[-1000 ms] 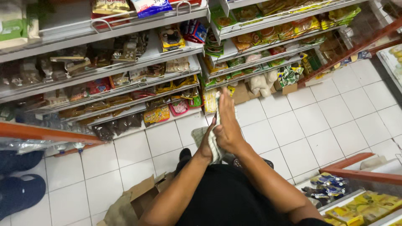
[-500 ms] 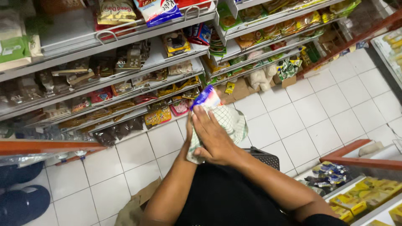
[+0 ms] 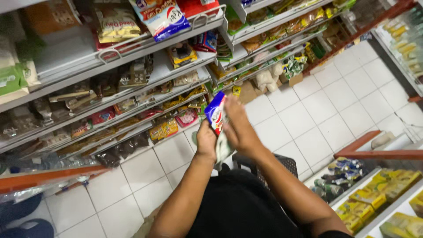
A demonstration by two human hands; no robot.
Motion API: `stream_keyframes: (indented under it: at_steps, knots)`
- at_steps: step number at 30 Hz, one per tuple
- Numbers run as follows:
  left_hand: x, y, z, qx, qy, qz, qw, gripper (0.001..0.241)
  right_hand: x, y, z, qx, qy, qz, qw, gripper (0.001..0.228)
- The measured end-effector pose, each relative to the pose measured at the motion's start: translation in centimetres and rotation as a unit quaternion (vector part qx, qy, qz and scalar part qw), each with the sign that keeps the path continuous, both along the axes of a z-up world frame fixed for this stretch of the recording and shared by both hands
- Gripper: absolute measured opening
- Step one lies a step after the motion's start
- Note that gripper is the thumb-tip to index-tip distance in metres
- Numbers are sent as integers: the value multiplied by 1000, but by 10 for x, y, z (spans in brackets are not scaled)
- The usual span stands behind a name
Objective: The person wipes down a packet of seasoning with a cloth, scans the barcode with a handheld scanner, and places the item back on a store shelf.
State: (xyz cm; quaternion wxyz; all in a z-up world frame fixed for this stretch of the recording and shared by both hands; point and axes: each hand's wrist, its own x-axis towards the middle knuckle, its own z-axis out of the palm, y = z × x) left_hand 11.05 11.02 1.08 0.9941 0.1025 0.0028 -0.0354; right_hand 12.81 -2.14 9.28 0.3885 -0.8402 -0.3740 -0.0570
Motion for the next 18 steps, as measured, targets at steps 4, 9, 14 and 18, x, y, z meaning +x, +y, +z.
stream_keyframes:
  at_steps: [4, 9, 14, 18]
  knots:
    - [-11, -2, -3, 1, 80, -42, 996, 58, 8, 2, -24, 127, 12, -147, 981, 75]
    - [-17, 9, 26, -32, -11, 2, 999, 76, 2, 5, -59, 309, 350, -157, 870, 54]
    - [-16, 18, 41, 202, -53, 116, 971, 57, -11, -3, -79, 274, 414, -161, 853, 39]
    - [-13, 25, 38, 194, 43, 80, 977, 45, -13, -13, -79, 268, 407, -121, 864, 35]
